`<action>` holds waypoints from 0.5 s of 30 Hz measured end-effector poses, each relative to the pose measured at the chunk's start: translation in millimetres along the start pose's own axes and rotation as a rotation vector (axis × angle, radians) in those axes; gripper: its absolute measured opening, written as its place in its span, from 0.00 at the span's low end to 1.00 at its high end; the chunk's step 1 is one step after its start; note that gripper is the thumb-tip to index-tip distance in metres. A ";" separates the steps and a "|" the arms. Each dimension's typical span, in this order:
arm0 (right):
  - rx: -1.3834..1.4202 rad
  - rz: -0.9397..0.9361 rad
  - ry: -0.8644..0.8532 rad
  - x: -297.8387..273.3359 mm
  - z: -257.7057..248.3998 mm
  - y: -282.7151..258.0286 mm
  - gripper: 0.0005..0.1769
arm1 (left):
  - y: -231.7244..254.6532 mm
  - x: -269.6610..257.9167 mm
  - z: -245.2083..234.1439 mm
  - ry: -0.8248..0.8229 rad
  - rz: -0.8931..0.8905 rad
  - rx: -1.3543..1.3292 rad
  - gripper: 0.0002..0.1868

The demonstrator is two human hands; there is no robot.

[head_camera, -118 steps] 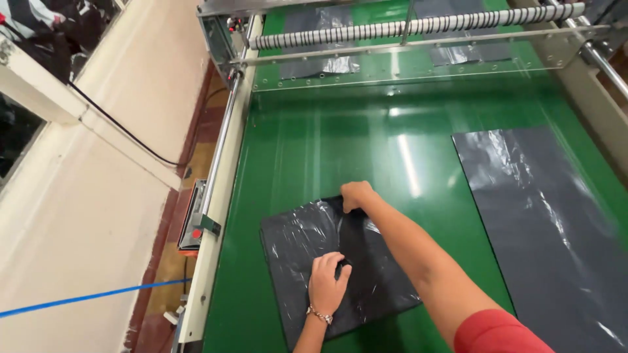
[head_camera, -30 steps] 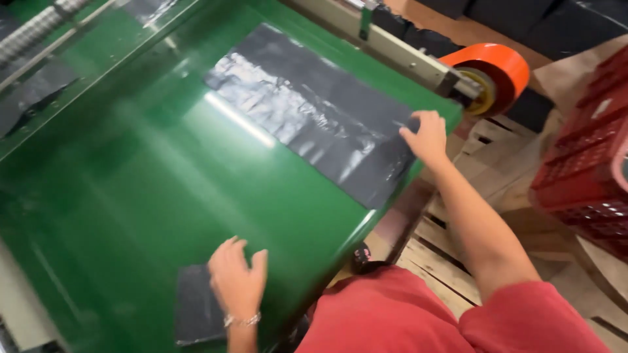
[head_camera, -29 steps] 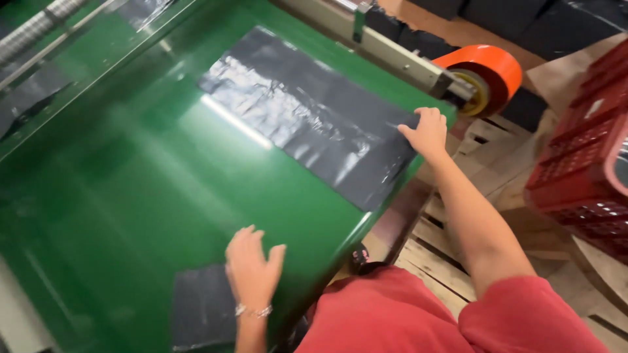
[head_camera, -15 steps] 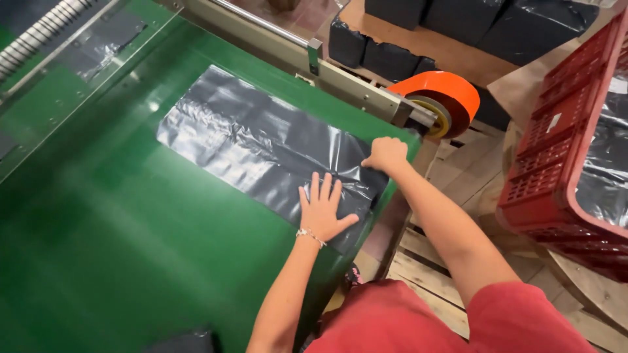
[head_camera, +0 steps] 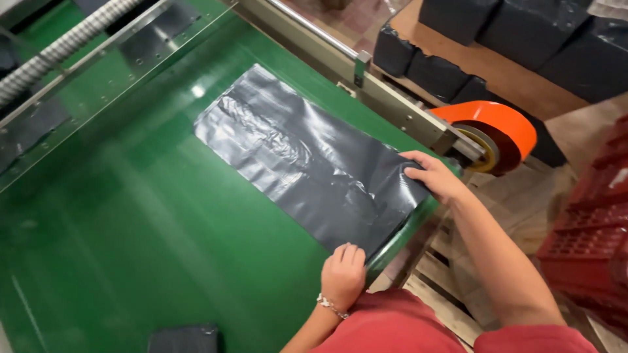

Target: Folding black plastic bags and inserting them into clear plastic sleeves at a packaging station.

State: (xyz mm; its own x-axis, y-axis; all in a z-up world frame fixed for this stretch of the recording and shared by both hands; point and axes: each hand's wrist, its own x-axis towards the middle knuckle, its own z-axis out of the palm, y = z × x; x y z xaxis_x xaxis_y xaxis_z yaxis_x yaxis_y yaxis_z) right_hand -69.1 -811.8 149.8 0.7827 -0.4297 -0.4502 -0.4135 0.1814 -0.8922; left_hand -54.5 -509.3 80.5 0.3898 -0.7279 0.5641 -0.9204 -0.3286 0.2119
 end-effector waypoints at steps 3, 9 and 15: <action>0.011 -0.010 0.042 -11.2 5.1 -9.1 0.23 | -17.5 0.6 -20.7 -0.013 -0.059 0.015 0.04; -0.255 -0.280 -0.250 -29.6 -34.1 19.9 0.26 | -35.8 -2.0 -88.6 -0.224 0.006 -0.192 0.09; -0.349 -0.231 -0.618 -69.3 -18.5 -12.9 0.48 | -56.8 6.3 -139.8 -0.217 -0.035 -0.565 0.08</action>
State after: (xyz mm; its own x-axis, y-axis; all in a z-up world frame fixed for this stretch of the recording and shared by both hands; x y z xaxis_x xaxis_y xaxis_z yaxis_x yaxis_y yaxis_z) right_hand -126.6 -800.7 193.2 0.9437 0.1714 -0.2830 -0.2504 -0.1890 -0.9495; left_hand -4.2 -411.1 183.6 0.3626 -0.8481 0.3865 -0.7580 -0.0271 0.6517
